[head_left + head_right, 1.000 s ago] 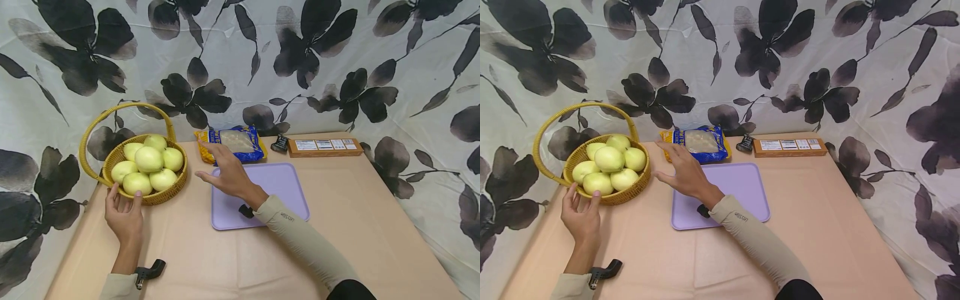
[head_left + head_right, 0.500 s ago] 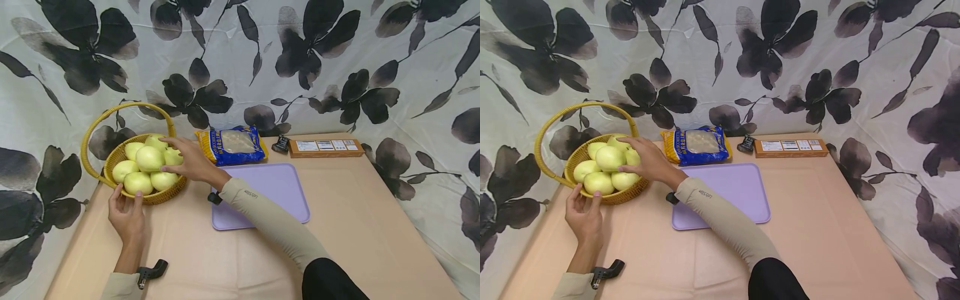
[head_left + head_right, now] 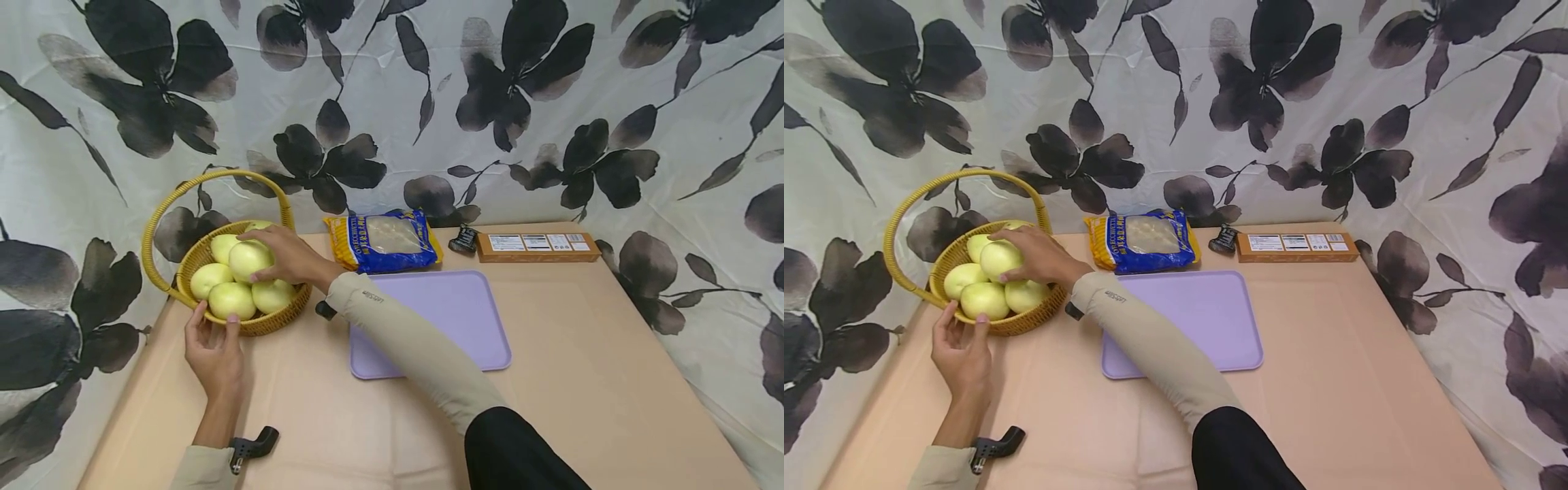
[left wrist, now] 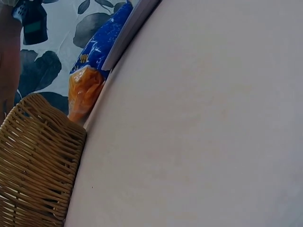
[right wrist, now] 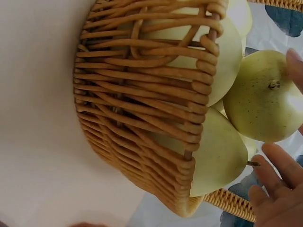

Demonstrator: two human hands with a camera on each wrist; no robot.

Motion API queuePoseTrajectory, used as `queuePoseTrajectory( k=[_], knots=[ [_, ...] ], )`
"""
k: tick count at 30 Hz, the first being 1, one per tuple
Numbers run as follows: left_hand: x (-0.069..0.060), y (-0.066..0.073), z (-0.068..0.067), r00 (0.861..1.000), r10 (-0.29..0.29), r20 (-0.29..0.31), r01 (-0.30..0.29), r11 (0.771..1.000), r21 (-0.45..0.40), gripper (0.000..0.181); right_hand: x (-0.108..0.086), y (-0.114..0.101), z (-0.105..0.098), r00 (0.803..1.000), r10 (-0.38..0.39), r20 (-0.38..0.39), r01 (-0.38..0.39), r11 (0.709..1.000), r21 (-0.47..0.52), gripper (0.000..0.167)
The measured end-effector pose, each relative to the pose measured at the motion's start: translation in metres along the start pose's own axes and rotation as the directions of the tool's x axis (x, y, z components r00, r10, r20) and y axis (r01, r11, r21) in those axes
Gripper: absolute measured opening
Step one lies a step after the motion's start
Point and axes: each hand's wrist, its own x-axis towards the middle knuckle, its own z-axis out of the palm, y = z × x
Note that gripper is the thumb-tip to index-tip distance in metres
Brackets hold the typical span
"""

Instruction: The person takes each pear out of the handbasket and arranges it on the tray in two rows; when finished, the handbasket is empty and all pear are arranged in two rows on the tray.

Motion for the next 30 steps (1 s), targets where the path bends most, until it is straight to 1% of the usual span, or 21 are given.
queuePoseTrajectory(
  k=[3, 5, 10, 12, 17, 22, 24, 25, 27, 30],
  knots=[
    [-0.001, -0.001, 0.001, 1.000, 0.009, 0.004, -0.009, 1.000, 0.013, 0.060, 0.003, 0.000, 0.002, 1.000, -0.007, 0.018, 0.007, 1.000, -0.026, 0.077],
    [-0.001, -0.002, 0.001, 1.000, 0.015, 0.003, -0.015, 1.000, 0.015, 0.060, 0.003, -0.001, 0.003, 1.000, -0.004, 0.014, 0.004, 0.999, -0.043, 0.078],
    [0.001, -0.003, 0.002, 1.000, 0.012, 0.005, -0.012, 1.000, 0.001, 0.060, -0.003, -0.005, 0.007, 0.998, 0.035, -0.045, -0.039, 0.995, -0.087, 0.078],
    [0.001, -0.003, 0.002, 1.000, 0.008, 0.005, -0.008, 1.000, 0.009, 0.060, -0.006, -0.006, 0.009, 0.996, 0.034, -0.081, -0.040, 0.997, -0.071, 0.079],
    [0.002, -0.003, 0.000, 1.000, 0.012, 0.000, -0.012, 0.999, 0.032, 0.061, -0.020, -0.007, 0.009, 0.986, 0.022, -0.163, -0.013, 0.999, 0.052, 0.082],
    [0.002, -0.004, 0.000, 1.000, 0.016, 0.005, -0.016, 0.999, 0.030, 0.061, -0.044, -0.004, 0.000, 0.972, 0.072, -0.223, -0.027, 0.979, 0.200, 0.081],
    [0.003, -0.004, 0.000, 1.000, 0.019, 0.004, -0.019, 0.999, 0.026, 0.061, -0.054, -0.001, -0.005, 0.967, 0.082, -0.243, -0.017, 0.966, 0.260, 0.080],
    [0.003, -0.004, 0.001, 1.000, 0.020, 0.003, -0.020, 1.000, 0.021, 0.061, -0.059, 0.001, -0.007, 0.964, 0.087, -0.251, -0.008, 0.954, 0.300, 0.079],
    [0.002, -0.004, 0.001, 1.000, 0.021, 0.003, -0.021, 1.000, 0.013, 0.061, -0.070, 0.006, -0.009, 0.958, 0.104, -0.268, 0.006, 0.925, 0.381, 0.078],
    [0.002, -0.003, 0.001, 1.000, 0.021, 0.005, -0.021, 1.000, 0.001, 0.061, -0.086, 0.017, -0.011, 0.942, 0.160, -0.295, -0.003, 0.882, 0.471, 0.077]
  ],
)
